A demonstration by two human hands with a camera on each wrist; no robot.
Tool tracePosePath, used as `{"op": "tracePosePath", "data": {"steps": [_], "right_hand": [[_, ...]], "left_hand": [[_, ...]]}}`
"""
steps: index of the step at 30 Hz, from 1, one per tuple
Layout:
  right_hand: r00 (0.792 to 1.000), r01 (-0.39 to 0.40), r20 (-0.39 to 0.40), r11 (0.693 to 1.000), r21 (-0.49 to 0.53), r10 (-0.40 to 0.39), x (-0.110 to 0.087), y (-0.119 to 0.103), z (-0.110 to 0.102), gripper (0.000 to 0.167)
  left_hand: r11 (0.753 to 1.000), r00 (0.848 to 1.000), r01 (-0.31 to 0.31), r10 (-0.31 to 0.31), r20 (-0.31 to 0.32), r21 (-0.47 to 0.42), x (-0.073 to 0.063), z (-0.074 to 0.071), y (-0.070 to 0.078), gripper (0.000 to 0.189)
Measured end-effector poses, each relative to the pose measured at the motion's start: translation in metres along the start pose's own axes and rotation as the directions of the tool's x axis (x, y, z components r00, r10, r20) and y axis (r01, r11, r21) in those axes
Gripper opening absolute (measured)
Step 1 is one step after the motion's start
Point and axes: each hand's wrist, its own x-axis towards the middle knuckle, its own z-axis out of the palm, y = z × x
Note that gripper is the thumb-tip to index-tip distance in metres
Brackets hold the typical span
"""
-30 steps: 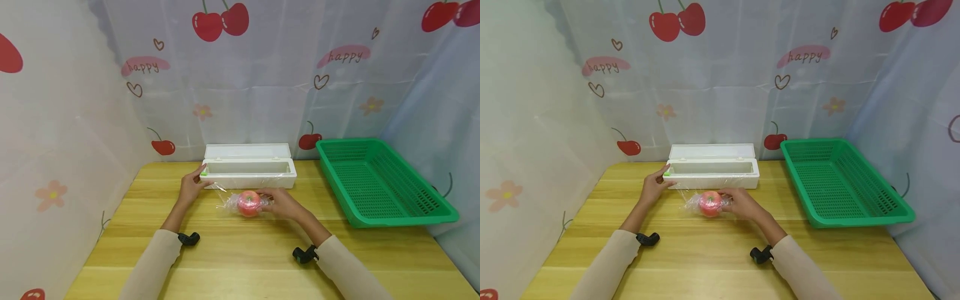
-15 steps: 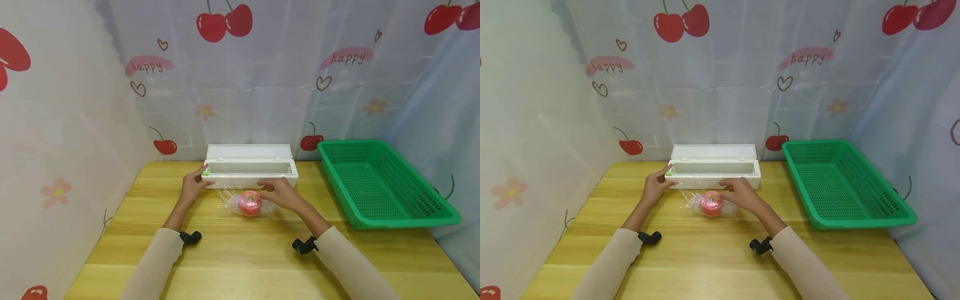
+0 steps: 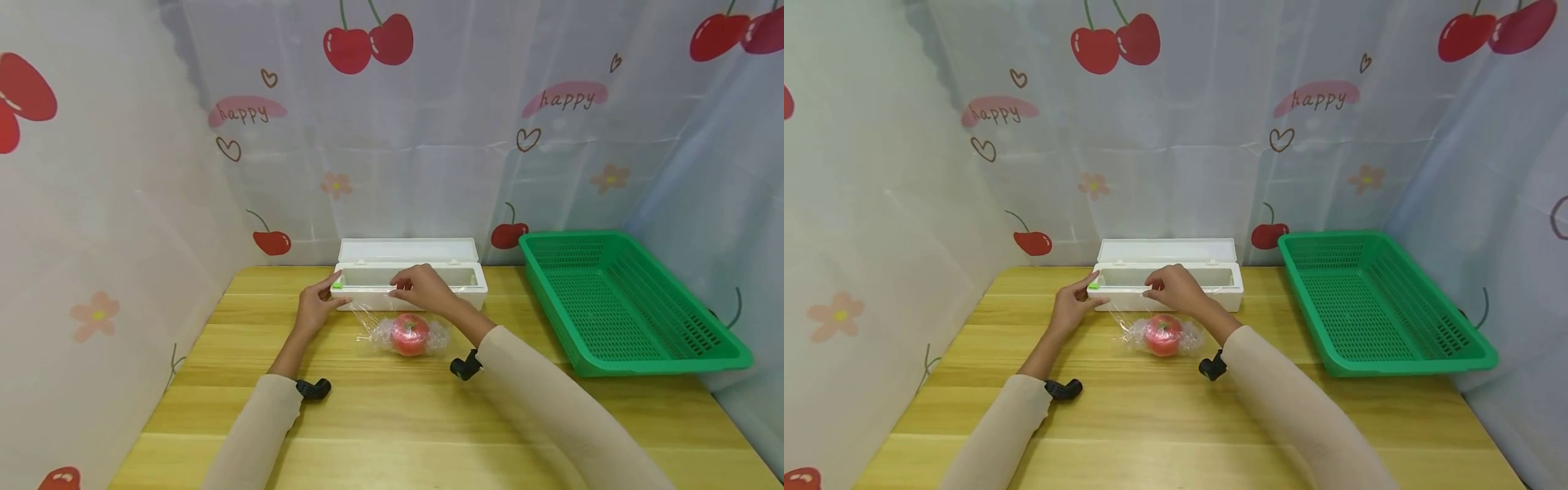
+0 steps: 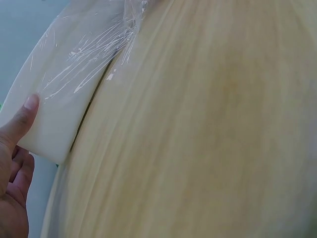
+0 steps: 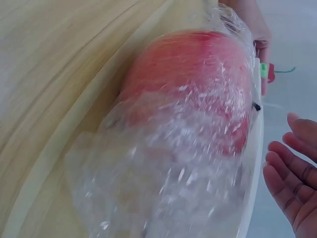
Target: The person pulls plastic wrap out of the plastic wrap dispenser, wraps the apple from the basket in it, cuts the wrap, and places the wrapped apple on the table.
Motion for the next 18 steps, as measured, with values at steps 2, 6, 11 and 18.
{"op": "tracePosePath", "data": {"steps": [2,6,11,18], "right_hand": [[1.0,-0.017,0.006,1.0,0.004,0.017,0.008,-0.001,0.004,0.021],[0.999,-0.039,0.017,0.999,0.024,0.039,0.025,-0.005,0.014,0.022],[0.998,-0.034,0.05,0.999,-0.01,0.034,0.042,-0.014,0.03,0.023],[0.997,-0.033,0.065,0.997,-0.063,0.037,0.06,-0.028,0.046,0.024]], "left_hand": [[1.0,1.0,-0.005,0.005,0.004,-0.007,0.001,0.0,0.001,0.066],[1.0,1.0,-0.004,0.004,0.022,-0.028,0.001,0.0,0.006,0.064],[1.0,0.999,0.0,0.001,0.034,-0.018,0.001,-0.002,0.005,0.062],[1.0,1.0,-0.018,0.018,0.005,0.006,0.002,-0.002,-0.002,0.061]]}}
